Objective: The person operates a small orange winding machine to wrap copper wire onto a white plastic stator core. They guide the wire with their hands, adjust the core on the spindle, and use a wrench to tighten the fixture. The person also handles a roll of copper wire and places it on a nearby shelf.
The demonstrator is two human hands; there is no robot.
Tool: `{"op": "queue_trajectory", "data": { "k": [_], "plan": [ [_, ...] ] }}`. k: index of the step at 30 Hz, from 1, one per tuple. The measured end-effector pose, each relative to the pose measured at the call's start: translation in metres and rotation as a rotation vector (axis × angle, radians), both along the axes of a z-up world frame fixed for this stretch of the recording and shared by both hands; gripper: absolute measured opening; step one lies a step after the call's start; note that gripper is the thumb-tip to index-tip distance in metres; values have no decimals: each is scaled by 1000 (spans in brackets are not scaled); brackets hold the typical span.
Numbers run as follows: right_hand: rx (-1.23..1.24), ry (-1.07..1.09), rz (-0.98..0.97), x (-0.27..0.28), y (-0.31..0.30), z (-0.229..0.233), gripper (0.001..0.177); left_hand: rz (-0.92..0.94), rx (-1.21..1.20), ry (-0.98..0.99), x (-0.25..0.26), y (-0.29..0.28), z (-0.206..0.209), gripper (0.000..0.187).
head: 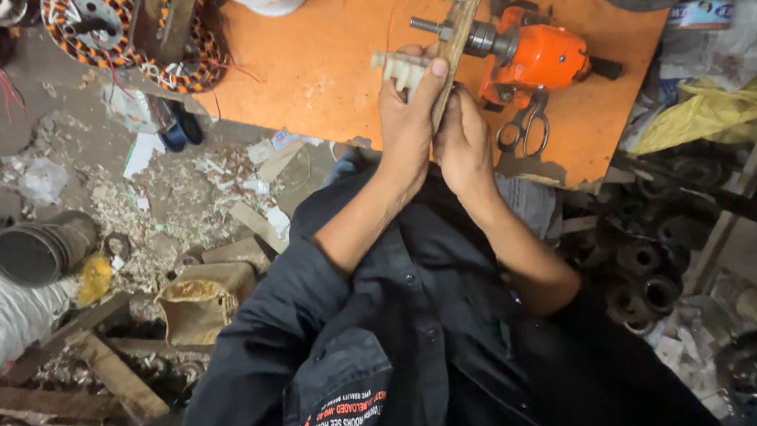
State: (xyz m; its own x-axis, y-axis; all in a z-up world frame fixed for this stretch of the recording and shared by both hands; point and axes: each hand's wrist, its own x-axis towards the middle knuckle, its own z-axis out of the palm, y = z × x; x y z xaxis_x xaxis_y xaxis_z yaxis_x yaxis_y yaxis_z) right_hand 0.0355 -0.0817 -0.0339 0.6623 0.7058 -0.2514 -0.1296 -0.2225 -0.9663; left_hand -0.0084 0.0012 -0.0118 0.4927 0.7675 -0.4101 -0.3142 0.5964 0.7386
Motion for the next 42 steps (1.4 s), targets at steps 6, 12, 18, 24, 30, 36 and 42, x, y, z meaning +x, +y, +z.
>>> {"op": "queue_trajectory", "data": {
  "k": [6, 12, 18, 24, 30, 36, 42],
  "plan": [
    [78, -326, -8, 10, 4, -36, 33, -13, -67, 88, -1, 1, 11, 52],
    [191, -630, 47, 27, 13, -55, 22, 48, -23, 163, 6, 1, 23, 58],
    [167, -684, 18, 18, 14, -44, 30, 111, -19, 179, 11, -7, 26, 48],
    [-119, -309, -50, 3, 11, -17, 40, 70, 94, 15, 7, -6, 9, 34],
    [-48, -186, 17, 3, -2, -9, 43, 74, 66, 22, 9, -3, 5, 38],
    [68, -348, 60, 17, 5, -35, 38, 49, -14, 240, 10, -3, 15, 46],
    [96, -481, 81, 18, 6, -39, 41, 61, 52, 191, 10, -5, 13, 47]
  ]
}}
